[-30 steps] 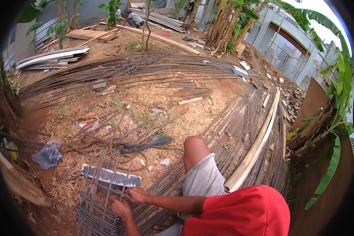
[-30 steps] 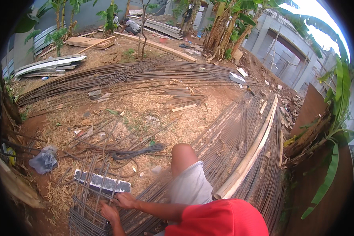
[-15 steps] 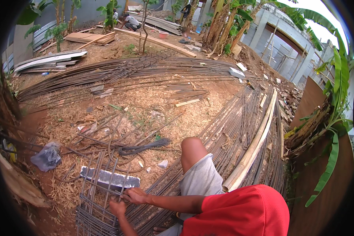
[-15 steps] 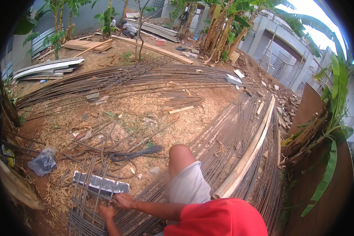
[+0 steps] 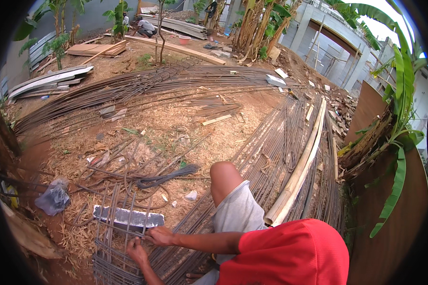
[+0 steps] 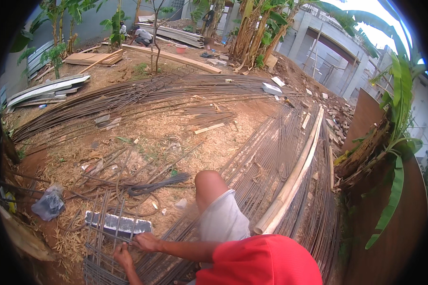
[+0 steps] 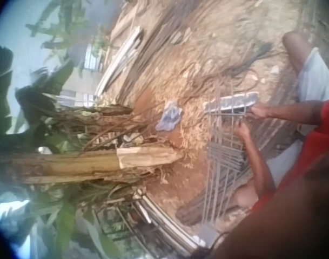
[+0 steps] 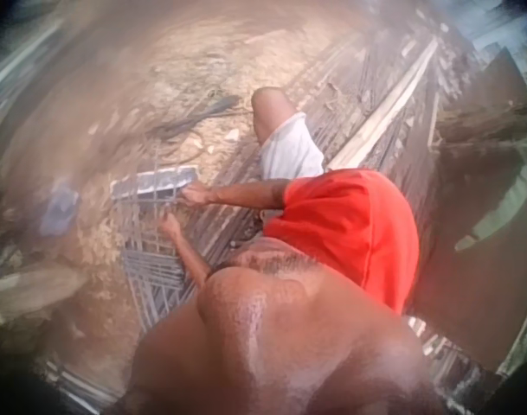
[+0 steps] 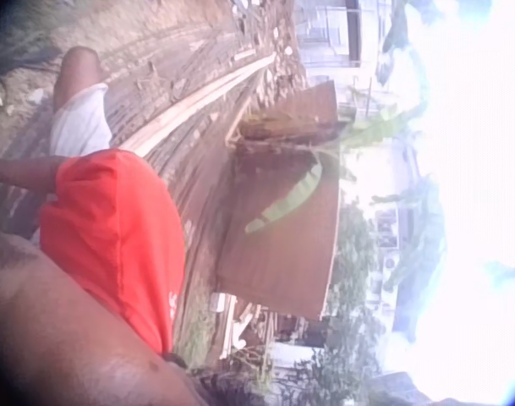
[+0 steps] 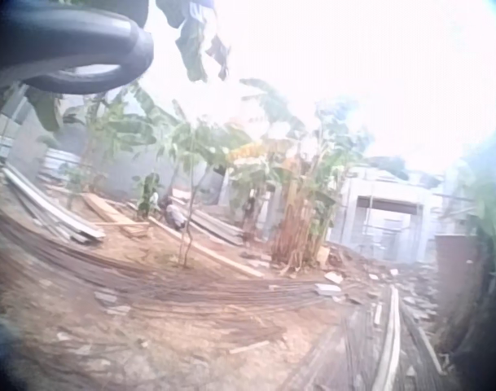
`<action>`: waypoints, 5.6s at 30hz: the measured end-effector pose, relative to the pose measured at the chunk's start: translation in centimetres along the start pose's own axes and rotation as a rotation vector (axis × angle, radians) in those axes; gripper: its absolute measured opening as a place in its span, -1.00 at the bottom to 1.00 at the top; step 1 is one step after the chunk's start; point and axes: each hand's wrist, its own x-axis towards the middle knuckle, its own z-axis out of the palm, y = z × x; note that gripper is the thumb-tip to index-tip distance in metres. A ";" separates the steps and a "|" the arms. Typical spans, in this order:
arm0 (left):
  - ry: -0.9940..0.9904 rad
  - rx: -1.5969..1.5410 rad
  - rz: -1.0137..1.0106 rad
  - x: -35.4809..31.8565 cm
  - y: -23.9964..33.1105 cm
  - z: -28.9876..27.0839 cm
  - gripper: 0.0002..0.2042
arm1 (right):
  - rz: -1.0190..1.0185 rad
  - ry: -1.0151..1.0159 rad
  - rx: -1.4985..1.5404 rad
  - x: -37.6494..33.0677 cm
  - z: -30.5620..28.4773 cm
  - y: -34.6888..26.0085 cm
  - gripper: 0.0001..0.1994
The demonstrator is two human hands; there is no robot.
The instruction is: The person sits on the ground and assembles a rebar cage by placing bent rebar pieces onto a grid of straight rebar rods. They use pliers to twist wire ties around the intersections to secure the structure.
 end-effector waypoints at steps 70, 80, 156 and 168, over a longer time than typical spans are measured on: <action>0.125 0.029 0.509 -3.7 1.3 1.9 -0.85 | 0.029 0.074 0.205 2.7 -1.2 -1.8 -0.70; 0.077 -0.028 0.482 -3.8 1.9 1.8 -0.82 | 0.042 0.069 0.080 1.9 -3.6 0.2 -0.80; -0.213 -0.003 -0.443 3.0 2.9 0.9 -0.32 | 0.237 0.960 0.387 -11.5 -35.8 7.8 -0.79; -0.132 -0.152 -0.371 2.8 1.9 0.9 -0.71 | 1.380 0.319 -0.214 -25.4 -14.3 29.8 0.17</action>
